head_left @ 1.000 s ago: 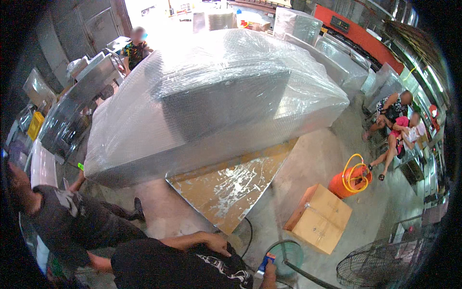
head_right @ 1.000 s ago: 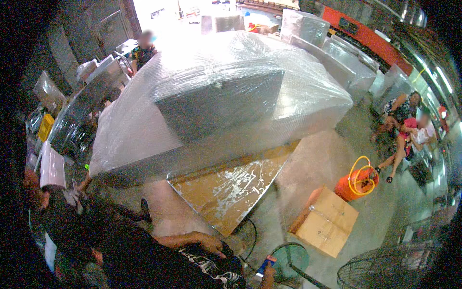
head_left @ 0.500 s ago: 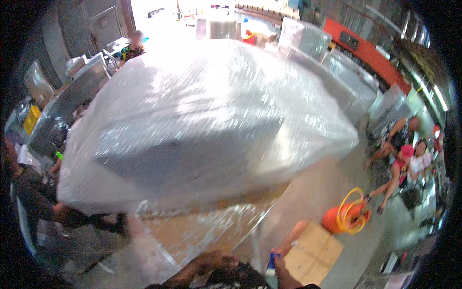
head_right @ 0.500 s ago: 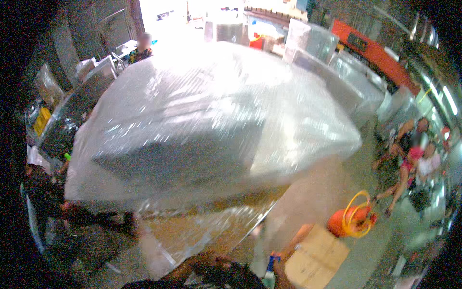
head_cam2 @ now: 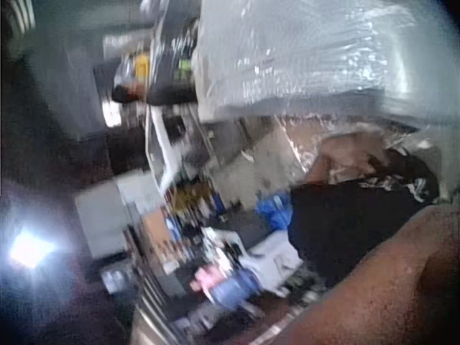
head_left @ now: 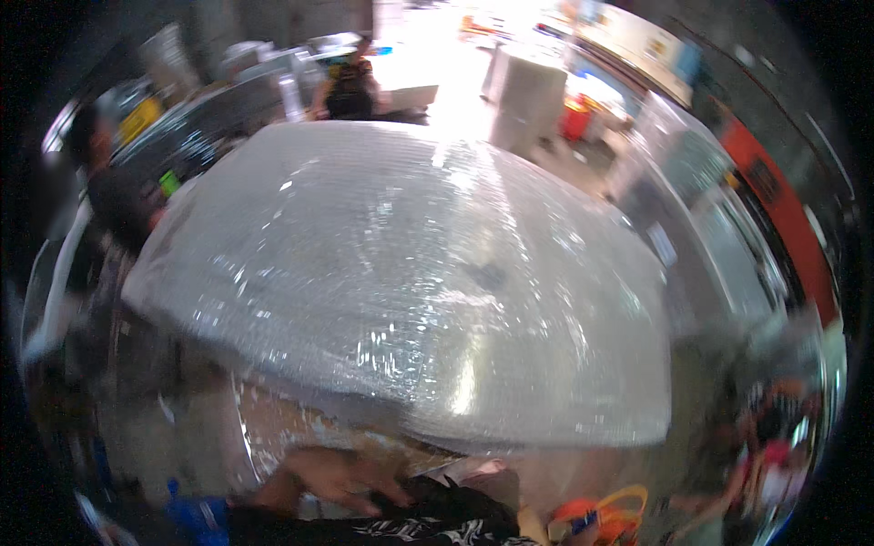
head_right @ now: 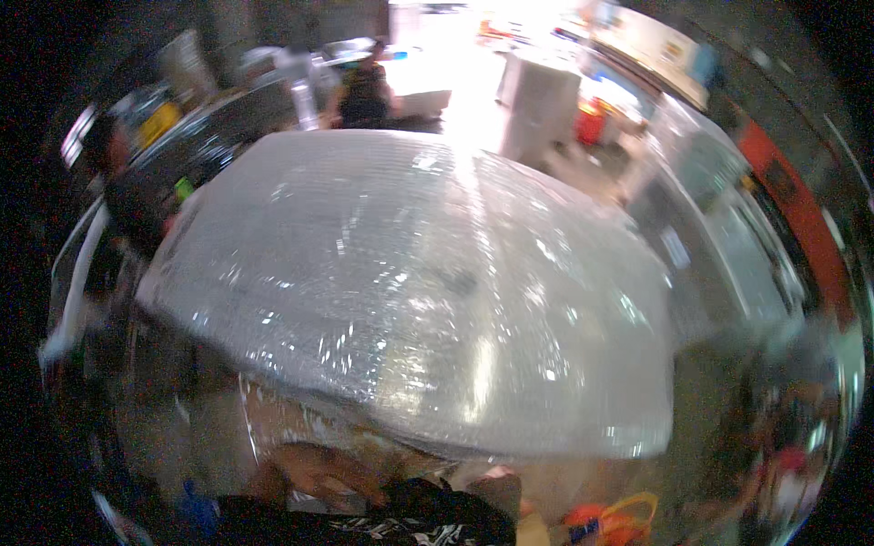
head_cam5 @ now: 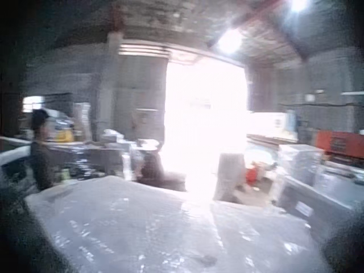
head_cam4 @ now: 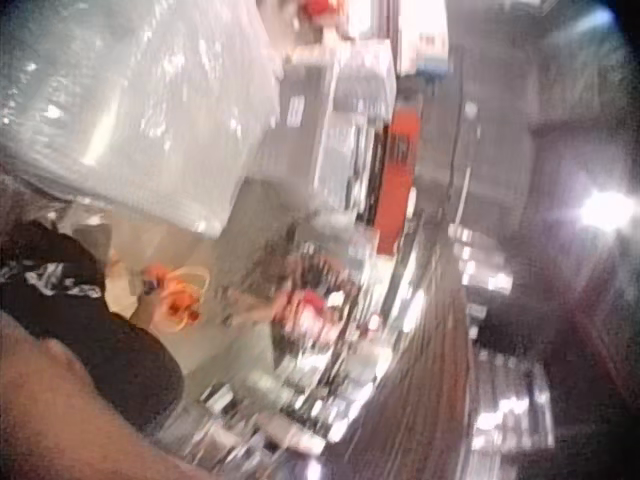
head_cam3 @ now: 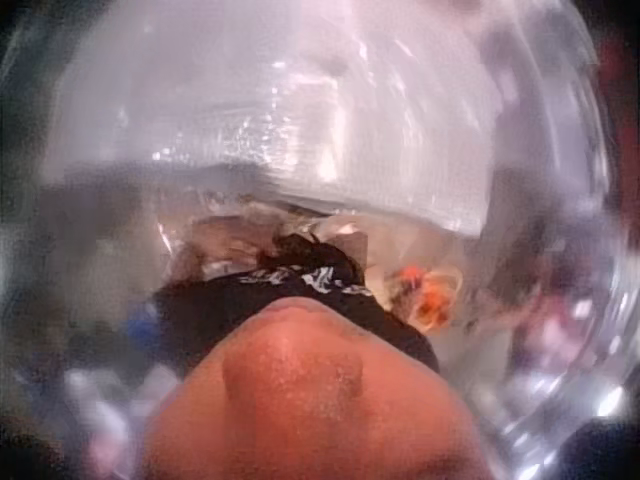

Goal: The person wraps a large piece of furniture with bubble wrap and secures it using a handheld tape dispenser. They rotate the item to cover all sides and apply tape to seal the wrap.

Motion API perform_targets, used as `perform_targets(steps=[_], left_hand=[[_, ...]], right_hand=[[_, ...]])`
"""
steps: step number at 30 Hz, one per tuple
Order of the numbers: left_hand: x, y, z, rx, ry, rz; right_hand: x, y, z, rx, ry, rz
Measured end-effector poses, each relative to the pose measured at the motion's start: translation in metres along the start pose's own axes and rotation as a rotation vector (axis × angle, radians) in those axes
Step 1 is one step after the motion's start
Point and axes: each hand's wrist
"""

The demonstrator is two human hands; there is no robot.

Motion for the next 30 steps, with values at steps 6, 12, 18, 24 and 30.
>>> perform_targets(steps=[6, 12, 18, 24, 30], left_hand=[[-0.037, -0.072, 0.149, -0.570, -0.672, 1.307], [-0.053, -0.272, 0.219, -0.940, -0.861, 1.782], [-0.076, -0.324, 0.221, -0.558, -0.897, 1.815], [-0.123, -0.317, 0.235, 0.108, -1.084, 1.862], [-0.189, -0.321, 0.289, 1.586, -1.160, 1.567]], right_hand=[[-0.120, -0.126, -0.174, 0.110, 0.347, -0.082], [-0.254, -0.214, -0.428, 0.699, 0.380, -0.125], [-0.411, -0.106, -0.619, 1.205, 0.257, -0.358], [-0.512, 0.107, -0.579, 1.683, 0.363, -0.993], [-0.575, 0.275, -0.508, 1.771, 0.501, -1.532]])
Point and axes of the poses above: each hand's wrist, its own y-axis away from the middle knuckle, its own x-axis out of the back of the hand, z = x × y, and after that the axes turned 4 degrees about -y, right-handed
